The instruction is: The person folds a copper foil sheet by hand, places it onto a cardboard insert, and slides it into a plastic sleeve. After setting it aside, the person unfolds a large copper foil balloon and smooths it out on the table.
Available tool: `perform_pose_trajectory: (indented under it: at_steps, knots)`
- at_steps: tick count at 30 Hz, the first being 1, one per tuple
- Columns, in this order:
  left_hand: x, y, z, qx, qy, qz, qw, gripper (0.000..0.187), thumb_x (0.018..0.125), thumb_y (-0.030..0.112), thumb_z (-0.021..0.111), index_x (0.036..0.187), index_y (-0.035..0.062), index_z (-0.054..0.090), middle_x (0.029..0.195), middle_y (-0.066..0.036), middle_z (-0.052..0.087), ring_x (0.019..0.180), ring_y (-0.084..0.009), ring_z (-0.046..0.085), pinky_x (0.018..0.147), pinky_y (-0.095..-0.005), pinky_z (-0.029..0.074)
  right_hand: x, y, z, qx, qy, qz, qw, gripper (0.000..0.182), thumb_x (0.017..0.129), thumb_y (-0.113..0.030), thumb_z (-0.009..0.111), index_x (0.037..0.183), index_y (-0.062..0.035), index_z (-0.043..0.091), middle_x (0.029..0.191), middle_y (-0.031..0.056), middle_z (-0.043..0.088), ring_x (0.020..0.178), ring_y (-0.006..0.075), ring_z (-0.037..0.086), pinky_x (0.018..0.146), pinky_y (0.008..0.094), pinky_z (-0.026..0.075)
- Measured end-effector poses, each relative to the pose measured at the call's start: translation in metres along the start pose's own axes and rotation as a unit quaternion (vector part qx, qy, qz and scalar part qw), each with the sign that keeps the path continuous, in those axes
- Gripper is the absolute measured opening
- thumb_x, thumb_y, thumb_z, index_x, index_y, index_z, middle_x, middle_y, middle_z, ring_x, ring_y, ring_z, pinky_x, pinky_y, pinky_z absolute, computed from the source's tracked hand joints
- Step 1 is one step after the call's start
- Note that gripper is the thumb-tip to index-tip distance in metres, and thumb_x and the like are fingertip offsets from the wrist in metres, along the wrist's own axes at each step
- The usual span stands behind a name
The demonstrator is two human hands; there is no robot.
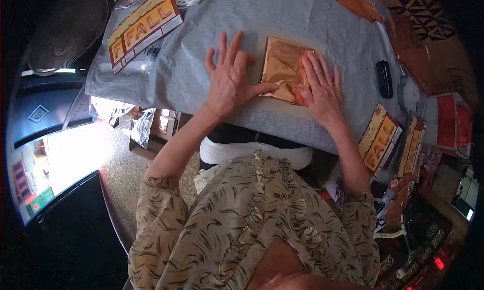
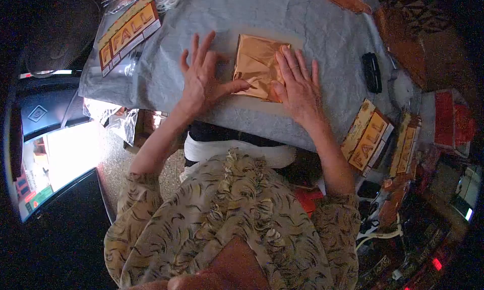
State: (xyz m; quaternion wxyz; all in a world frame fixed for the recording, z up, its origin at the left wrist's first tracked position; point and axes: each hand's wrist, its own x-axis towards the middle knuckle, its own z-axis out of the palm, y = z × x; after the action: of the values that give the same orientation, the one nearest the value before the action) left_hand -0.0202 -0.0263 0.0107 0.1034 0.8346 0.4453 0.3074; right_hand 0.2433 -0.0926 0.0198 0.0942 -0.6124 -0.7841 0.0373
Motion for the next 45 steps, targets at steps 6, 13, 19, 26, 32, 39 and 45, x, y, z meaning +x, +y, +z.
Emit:
perform_pose_trajectory:
  at_steps: [6,13,19,26,32,39,45]
  knots:
    - [-0.013,0.015,0.007,0.009,0.01,-0.046,0.999,0.052,0.071,0.055,0.086,0.096,0.0101,0.075,0.165,-0.019,0.033,0.153,-0.0504,0.02,0.115,-0.0679,0.015,0.0,-0.001,0.002,0.008,0.006,-0.002,1.0,0.065,0.107,-0.037,0.043,0.165,-0.0155,0.024,0.171,0.0034,0.023,0.158,0.0284,0.019,0.127,0.0562,0.009]
    - [-0.004,0.027,0.01,-0.034,-0.046,-0.095,0.994,0.054,0.077,0.06,0.08,0.094,0.0095,0.083,0.165,-0.02,0.033,0.153,-0.0541,0.015,0.116,-0.0676,0.014,0.0,-0.003,-0.002,0.003,0.002,0.002,1.0,0.065,0.107,-0.036,0.044,0.165,-0.016,0.024,0.171,0.0031,0.023,0.158,0.0271,0.019,0.127,0.0555,0.009]
    - [0.005,0.007,-0.006,-0.026,-0.047,-0.074,0.996,0.056,0.081,0.052,0.08,0.12,0.0122,0.074,0.163,-0.018,0.037,0.151,-0.0514,0.023,0.116,-0.0657,0.017,-0.002,0.0,0.001,-0.011,0.009,0.0,1.0,0.064,0.106,-0.039,0.045,0.164,-0.0163,0.028,0.171,0.0034,0.025,0.158,0.0268,0.019,0.127,0.0553,0.011]
    - [0.049,0.022,0.011,0.036,-0.138,0.244,0.959,0.074,0.096,0.048,0.064,0.157,0.0146,0.04,0.163,-0.011,0.038,0.153,-0.0311,0.032,0.124,-0.0545,0.019,-0.002,0.005,0.007,-0.046,-0.019,0.006,0.999,0.065,0.106,-0.039,0.046,0.162,-0.0093,0.031,0.17,0.0083,0.025,0.157,0.0281,0.02,0.127,0.0552,0.01]
    - [0.057,0.012,0.022,0.02,-0.187,0.276,0.943,0.095,0.092,0.068,0.055,0.161,0.0076,0.03,0.166,-0.012,0.033,0.155,-0.0315,0.027,0.127,-0.0526,0.015,-0.002,0.0,0.001,-0.008,0.001,0.014,1.0,0.066,0.105,-0.038,0.049,0.161,-0.0077,0.032,0.17,0.0093,0.024,0.157,0.0307,0.02,0.127,0.0562,0.01]
    - [0.06,-0.002,0.016,0.005,-0.209,0.261,0.942,0.124,0.074,0.081,0.065,0.158,-0.0033,0.029,0.167,-0.019,0.028,0.155,-0.0369,0.024,0.127,-0.0508,0.017,0.0,0.003,-0.003,0.026,0.001,0.014,1.0,0.077,0.098,-0.037,0.061,0.162,-0.011,0.028,0.169,0.0099,0.025,0.157,0.0277,0.022,0.127,0.0548,0.013]
    - [0.06,-0.005,0.015,-0.009,-0.209,0.268,0.94,0.128,0.07,0.081,0.068,0.157,-0.0034,0.029,0.167,-0.019,0.027,0.155,-0.0365,0.023,0.127,-0.0509,0.017,0.003,0.01,-0.01,0.044,-0.011,0.002,0.999,0.096,0.087,-0.047,0.073,0.162,-0.0106,0.026,0.169,0.0107,0.026,0.157,0.0265,0.021,0.127,0.0539,0.013]
